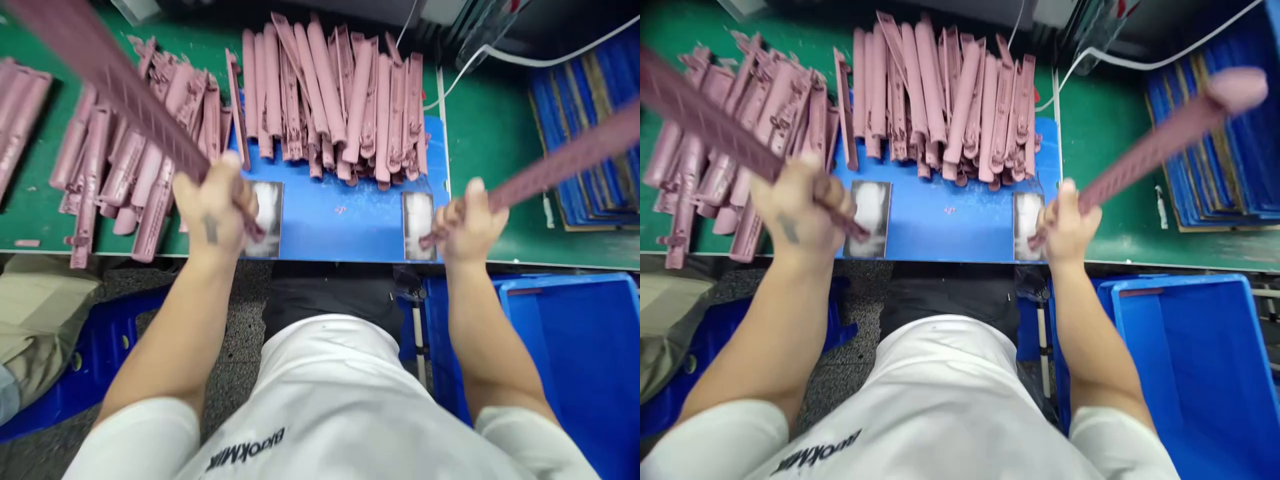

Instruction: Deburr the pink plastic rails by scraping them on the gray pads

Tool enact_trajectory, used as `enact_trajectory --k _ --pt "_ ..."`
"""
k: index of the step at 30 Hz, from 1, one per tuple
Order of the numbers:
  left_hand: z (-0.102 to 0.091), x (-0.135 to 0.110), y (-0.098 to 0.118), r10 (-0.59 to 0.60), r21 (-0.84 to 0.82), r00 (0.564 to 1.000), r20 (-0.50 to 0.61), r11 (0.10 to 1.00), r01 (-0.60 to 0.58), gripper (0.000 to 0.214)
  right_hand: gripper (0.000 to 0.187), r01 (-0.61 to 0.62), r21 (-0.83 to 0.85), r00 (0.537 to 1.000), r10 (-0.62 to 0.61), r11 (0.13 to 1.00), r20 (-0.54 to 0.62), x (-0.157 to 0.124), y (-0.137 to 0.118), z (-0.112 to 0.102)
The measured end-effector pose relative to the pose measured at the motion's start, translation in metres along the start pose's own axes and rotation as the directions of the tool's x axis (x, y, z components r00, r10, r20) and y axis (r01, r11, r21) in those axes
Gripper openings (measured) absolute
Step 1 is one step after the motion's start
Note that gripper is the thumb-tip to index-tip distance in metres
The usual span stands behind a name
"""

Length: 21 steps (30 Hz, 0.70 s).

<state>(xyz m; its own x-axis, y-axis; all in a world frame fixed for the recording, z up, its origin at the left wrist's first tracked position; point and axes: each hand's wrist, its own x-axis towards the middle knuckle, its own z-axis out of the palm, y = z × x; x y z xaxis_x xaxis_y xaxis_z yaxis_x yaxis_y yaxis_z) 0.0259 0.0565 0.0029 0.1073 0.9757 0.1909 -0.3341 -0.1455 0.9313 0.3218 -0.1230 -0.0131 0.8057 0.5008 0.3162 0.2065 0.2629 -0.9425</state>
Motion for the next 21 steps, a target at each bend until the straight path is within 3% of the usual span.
enact_trajectory --k 3,6,8,10,12,13,16,18,19,21 --pt "0.007 0.013 -0.012 0.166 0.014 0.986 -0.015 0.986 -0.165 0.076 0.08 0.15 0.049 0.985 -0.145 0.987 -0.089 0.026 0.017 0.012" --pt "-0.007 -0.01 -0.005 0.227 0.059 0.973 0.049 0.971 -0.23 0.079 0.081 0.243 0.045 0.97 -0.243 0.969 0.001 0.003 0.008 0.004" --pt "-0.021 -0.036 0.01 0.17 0.053 0.982 0.079 0.983 -0.175 0.08 0.081 0.232 0.024 0.969 -0.234 0.972 0.076 -0.032 -0.011 -0.015" --pt "-0.028 -0.045 0.02 0.032 0.027 0.997 0.064 0.999 -0.033 0.078 0.078 0.09 -0.005 0.988 -0.089 0.996 0.126 -0.05 -0.023 -0.028" --pt "-0.022 -0.027 0.016 -0.109 0.007 0.994 0.027 0.994 0.108 0.075 0.078 -0.02 -0.053 0.996 0.024 0.998 0.083 -0.038 -0.018 -0.024" --pt "-0.015 -0.011 0.009 -0.12 -0.005 0.993 -0.004 0.993 0.12 0.073 0.078 -0.016 -0.077 1.0 0.017 0.997 0.024 -0.021 -0.009 -0.017" --pt "0.004 0.027 -0.02 0.141 -0.042 0.989 -0.049 0.989 -0.143 0.064 0.076 0.177 -0.123 0.979 -0.187 0.976 -0.074 0.029 0.025 0.005" --pt "0.0 0.021 -0.029 0.314 -0.041 0.949 0.038 0.949 -0.313 0.062 0.074 0.322 -0.14 0.946 -0.324 0.936 0.01 0.03 0.033 0.003" --pt "-0.009 0.008 -0.028 0.316 -0.054 0.947 0.066 0.948 -0.313 0.064 0.073 0.377 -0.141 0.926 -0.371 0.915 0.071 0.016 0.028 -0.003" --pt "-0.031 -0.024 -0.016 0.146 -0.122 0.989 0.03 0.982 -0.141 0.074 0.069 0.42 -0.133 0.903 -0.4 0.898 0.156 -0.026 0.007 -0.023"
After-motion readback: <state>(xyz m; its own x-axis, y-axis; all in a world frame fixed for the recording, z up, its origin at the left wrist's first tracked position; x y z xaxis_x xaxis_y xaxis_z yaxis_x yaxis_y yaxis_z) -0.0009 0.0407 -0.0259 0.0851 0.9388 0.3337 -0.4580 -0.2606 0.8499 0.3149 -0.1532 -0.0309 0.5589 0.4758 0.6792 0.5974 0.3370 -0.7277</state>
